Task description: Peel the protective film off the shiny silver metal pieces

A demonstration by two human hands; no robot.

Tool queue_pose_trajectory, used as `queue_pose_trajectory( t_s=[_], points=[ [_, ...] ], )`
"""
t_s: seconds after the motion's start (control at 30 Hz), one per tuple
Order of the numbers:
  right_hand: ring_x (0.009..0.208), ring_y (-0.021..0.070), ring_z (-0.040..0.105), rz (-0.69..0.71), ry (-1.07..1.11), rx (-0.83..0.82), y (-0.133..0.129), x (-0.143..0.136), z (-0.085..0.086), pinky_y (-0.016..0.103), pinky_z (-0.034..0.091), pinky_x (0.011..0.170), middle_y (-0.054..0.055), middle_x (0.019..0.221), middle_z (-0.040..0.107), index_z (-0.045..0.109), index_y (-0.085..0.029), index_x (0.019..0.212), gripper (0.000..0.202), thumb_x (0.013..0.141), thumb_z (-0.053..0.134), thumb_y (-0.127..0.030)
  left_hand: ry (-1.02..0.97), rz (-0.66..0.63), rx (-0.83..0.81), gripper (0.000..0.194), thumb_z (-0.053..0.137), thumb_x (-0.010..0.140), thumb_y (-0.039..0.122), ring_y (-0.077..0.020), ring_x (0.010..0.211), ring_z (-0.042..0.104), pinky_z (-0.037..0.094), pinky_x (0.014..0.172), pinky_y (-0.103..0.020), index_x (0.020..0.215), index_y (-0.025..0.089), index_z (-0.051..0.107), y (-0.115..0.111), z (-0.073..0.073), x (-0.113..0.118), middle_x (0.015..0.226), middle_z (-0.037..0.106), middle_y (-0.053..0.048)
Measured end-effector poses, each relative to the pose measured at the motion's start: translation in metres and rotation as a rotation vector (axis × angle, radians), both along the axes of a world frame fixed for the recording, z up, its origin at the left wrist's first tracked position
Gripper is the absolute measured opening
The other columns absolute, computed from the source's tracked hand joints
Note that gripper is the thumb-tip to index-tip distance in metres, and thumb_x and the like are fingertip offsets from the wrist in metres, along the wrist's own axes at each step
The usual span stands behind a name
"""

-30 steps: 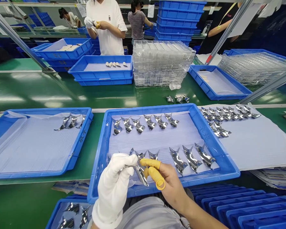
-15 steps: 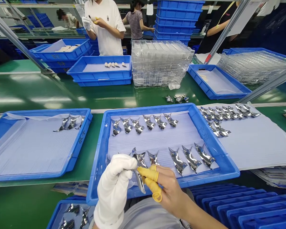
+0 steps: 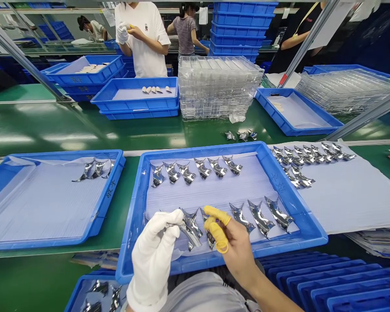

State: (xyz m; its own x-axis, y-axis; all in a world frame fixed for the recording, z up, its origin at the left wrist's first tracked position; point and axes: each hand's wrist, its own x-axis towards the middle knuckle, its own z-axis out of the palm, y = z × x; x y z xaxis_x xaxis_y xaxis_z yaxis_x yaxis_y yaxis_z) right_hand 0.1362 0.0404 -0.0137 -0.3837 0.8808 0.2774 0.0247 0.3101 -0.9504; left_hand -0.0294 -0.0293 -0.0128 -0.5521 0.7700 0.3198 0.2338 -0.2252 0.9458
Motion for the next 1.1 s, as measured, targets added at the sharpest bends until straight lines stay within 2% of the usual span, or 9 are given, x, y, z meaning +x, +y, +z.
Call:
queue_pose_trajectory(
  t_s=[0.17, 0.33, 0.43, 0.53, 0.6, 0.7, 0.9, 1.0, 1.1],
  points=[
    [0.061, 0.0131, 0.052, 0.115, -0.029, 0.024, 0.004, 0.006, 0.001, 0.023, 0.044, 0.050, 0.005, 0.085, 0.067, 0.077, -0.021, 0.102, 0.018, 0.101, 0.061, -0.031, -0.084, 0.066, -0.068, 0.018, 0.078, 0.087, 0.025, -0.0206, 0.095, 0.076, 0.063, 0.084, -0.030, 0.104, 0.025, 0.079, 0.007, 0.002, 0.005, 0.103, 0.081, -0.005],
    [0.062, 0.0140, 0.050, 0.131, 0.019, -0.030, 0.005, 0.003, 0.000, 0.025, 0.047, 0.055, 0.002, 0.072, 0.060, 0.069, -0.020, 0.076, 0.034, 0.102, 0.059, -0.040, -0.203, 0.142, -0.195, 0.027, 0.084, 0.080, 0.039, -0.0231, 0.092, 0.078, 0.065, 0.081, -0.030, 0.098, 0.021, 0.079, 0.017, 0.003, 0.017, 0.103, 0.082, -0.008],
    [0.058, 0.0120, 0.046, 0.164, 0.027, -0.210, 0.012, 0.005, -0.004, 0.023, 0.043, 0.052, -0.001, 0.067, 0.056, 0.064, -0.019, 0.071, 0.037, 0.096, 0.065, -0.047, -0.208, 0.156, -0.295, 0.035, 0.083, 0.079, 0.048, -0.0229, 0.085, 0.078, 0.065, 0.074, -0.029, 0.099, 0.020, 0.080, 0.022, 0.003, 0.016, 0.102, 0.083, -0.008],
    [0.052, 0.0090, 0.040, 0.204, -0.012, -0.435, 0.027, 0.016, -0.009, 0.021, 0.037, 0.047, -0.005, 0.061, 0.050, 0.062, -0.019, 0.072, 0.041, 0.089, 0.071, -0.055, -0.141, 0.070, -0.366, 0.042, 0.075, 0.084, 0.055, -0.0229, 0.087, 0.078, 0.065, 0.077, -0.029, 0.108, 0.021, 0.080, 0.027, 0.005, 0.009, 0.110, 0.081, -0.008],
    [0.052, 0.0094, 0.041, 0.171, -0.139, -0.423, 0.048, 0.030, -0.010, 0.021, 0.039, 0.048, -0.005, 0.059, 0.051, 0.063, -0.018, 0.076, 0.045, 0.089, 0.067, -0.061, -0.111, 0.025, -0.416, 0.045, 0.072, 0.086, 0.056, -0.0234, 0.098, 0.078, 0.064, 0.084, -0.027, 0.117, 0.024, 0.077, 0.030, 0.005, 0.002, 0.119, 0.079, -0.006],
    [0.060, 0.0142, 0.056, -0.024, -0.481, -0.271, 0.097, 0.056, -0.005, 0.025, 0.049, 0.057, 0.001, 0.067, 0.063, 0.066, -0.016, 0.081, 0.049, 0.095, 0.056, -0.062, -0.083, 0.023, -0.499, 0.043, 0.071, 0.087, 0.054, -0.0236, 0.103, 0.078, 0.064, 0.084, -0.025, 0.121, 0.028, 0.075, 0.032, 0.003, -0.011, 0.122, 0.079, -0.004],
    [0.090, 0.0257, 0.070, -0.383, -0.933, -0.123, 0.201, 0.088, -0.002, 0.039, 0.053, 0.084, 0.011, 0.091, 0.073, 0.070, -0.013, 0.097, 0.019, 0.100, 0.059, -0.029, -0.029, -0.030, -0.403, 0.037, 0.076, 0.084, 0.047, -0.0287, 0.096, 0.078, 0.066, 0.079, -0.034, 0.112, 0.025, 0.078, 0.033, -0.012, -0.036, 0.116, 0.080, -0.007],
    [0.102, 0.0255, 0.070, -0.473, -1.137, -0.085, 0.229, 0.083, -0.013, 0.046, 0.055, 0.093, 0.010, 0.111, 0.073, 0.070, -0.014, 0.110, 0.019, 0.101, 0.064, -0.030, 0.029, -0.066, -0.398, 0.037, 0.074, 0.085, 0.046, -0.0287, 0.101, 0.077, 0.065, 0.084, -0.034, 0.115, 0.025, 0.077, 0.032, -0.015, -0.043, 0.116, 0.080, -0.008],
    [0.104, 0.0250, 0.071, -0.482, -1.261, -0.050, 0.238, 0.073, -0.023, 0.046, 0.057, 0.093, 0.010, 0.119, 0.071, 0.068, -0.014, 0.118, 0.025, 0.100, 0.067, -0.032, 0.072, -0.055, -0.438, 0.038, 0.069, 0.088, 0.046, -0.0278, 0.108, 0.075, 0.063, 0.095, -0.035, 0.118, 0.026, 0.075, 0.028, -0.010, -0.054, 0.120, 0.078, -0.006]
  ],
)
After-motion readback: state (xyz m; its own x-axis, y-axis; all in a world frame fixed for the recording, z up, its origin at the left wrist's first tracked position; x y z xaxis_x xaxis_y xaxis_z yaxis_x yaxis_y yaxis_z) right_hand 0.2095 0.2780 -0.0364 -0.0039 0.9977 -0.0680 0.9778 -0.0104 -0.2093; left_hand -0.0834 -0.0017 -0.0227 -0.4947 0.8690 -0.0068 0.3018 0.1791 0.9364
